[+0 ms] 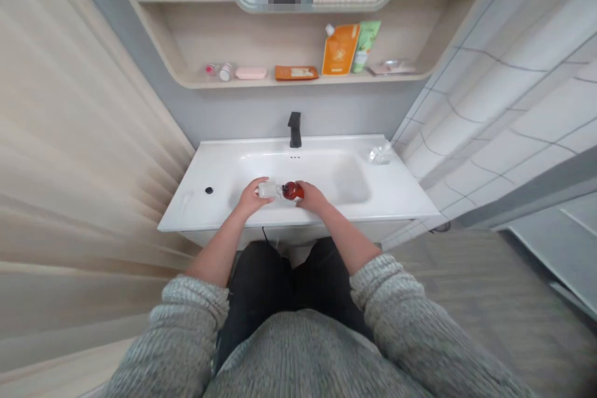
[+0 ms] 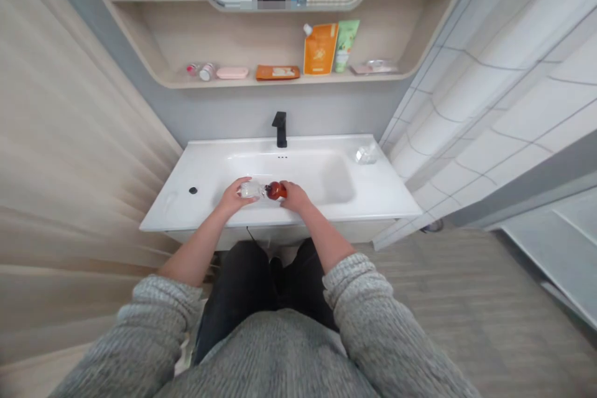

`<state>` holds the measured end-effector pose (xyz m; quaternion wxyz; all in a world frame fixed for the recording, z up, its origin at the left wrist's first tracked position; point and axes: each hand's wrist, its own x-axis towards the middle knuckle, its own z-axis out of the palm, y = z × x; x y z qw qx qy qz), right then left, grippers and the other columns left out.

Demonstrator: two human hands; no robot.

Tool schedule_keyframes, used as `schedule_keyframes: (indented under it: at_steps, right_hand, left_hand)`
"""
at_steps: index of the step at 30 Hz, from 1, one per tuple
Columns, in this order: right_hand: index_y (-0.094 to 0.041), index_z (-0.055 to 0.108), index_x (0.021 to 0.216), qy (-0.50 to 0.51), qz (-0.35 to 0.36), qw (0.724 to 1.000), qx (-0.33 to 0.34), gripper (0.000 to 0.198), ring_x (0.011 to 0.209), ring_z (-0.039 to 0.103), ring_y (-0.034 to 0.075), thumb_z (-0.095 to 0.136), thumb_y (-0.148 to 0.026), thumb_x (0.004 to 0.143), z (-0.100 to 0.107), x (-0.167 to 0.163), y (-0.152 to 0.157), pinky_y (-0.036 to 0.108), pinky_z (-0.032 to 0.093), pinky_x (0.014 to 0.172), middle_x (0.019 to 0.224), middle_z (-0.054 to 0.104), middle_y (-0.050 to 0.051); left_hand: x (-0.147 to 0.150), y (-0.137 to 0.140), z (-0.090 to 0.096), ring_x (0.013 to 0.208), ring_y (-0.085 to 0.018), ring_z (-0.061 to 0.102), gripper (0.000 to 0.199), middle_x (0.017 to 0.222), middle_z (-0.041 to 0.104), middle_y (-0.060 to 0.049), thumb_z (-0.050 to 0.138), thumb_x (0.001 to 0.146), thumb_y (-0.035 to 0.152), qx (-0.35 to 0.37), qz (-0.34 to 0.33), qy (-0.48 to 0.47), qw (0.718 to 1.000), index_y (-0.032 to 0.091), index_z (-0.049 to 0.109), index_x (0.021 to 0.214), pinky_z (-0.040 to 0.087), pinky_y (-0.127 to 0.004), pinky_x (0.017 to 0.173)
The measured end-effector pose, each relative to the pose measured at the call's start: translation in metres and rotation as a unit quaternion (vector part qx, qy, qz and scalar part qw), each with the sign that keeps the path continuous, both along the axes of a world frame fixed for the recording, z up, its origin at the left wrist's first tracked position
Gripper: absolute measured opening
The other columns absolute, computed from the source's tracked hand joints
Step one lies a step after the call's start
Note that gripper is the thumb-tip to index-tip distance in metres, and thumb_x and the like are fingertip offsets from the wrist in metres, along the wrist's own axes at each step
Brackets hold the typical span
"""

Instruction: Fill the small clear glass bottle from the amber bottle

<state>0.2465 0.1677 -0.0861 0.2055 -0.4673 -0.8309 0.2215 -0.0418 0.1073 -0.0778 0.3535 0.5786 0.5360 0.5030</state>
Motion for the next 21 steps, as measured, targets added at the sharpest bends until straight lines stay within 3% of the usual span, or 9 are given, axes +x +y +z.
schedule_keyframes:
  at_steps: [21]
  right_hand:
    - [-0.018, 0.063, 0.157, -0.022, -0.003, 1.0, -0.002, 0.088, 0.13, 0.074, 0.035, 0.089, -0.012, 0.072, 0.0056, -0.0007, -0.0024, 0.046, 0.056, 0.117, 0.144, 0.077, 0.016]
  left_hand:
    - [0.0004, 0.0025, -0.0014, 0.127, -0.034, 0.071, 0.084, 0.145, 0.071, -0.015, 0.103, 0.058, 0.034, 0.003, 0.0, -0.008, 1.0, 0.024, 0.078, 0.137, 0.066, -0.046, 0.098]
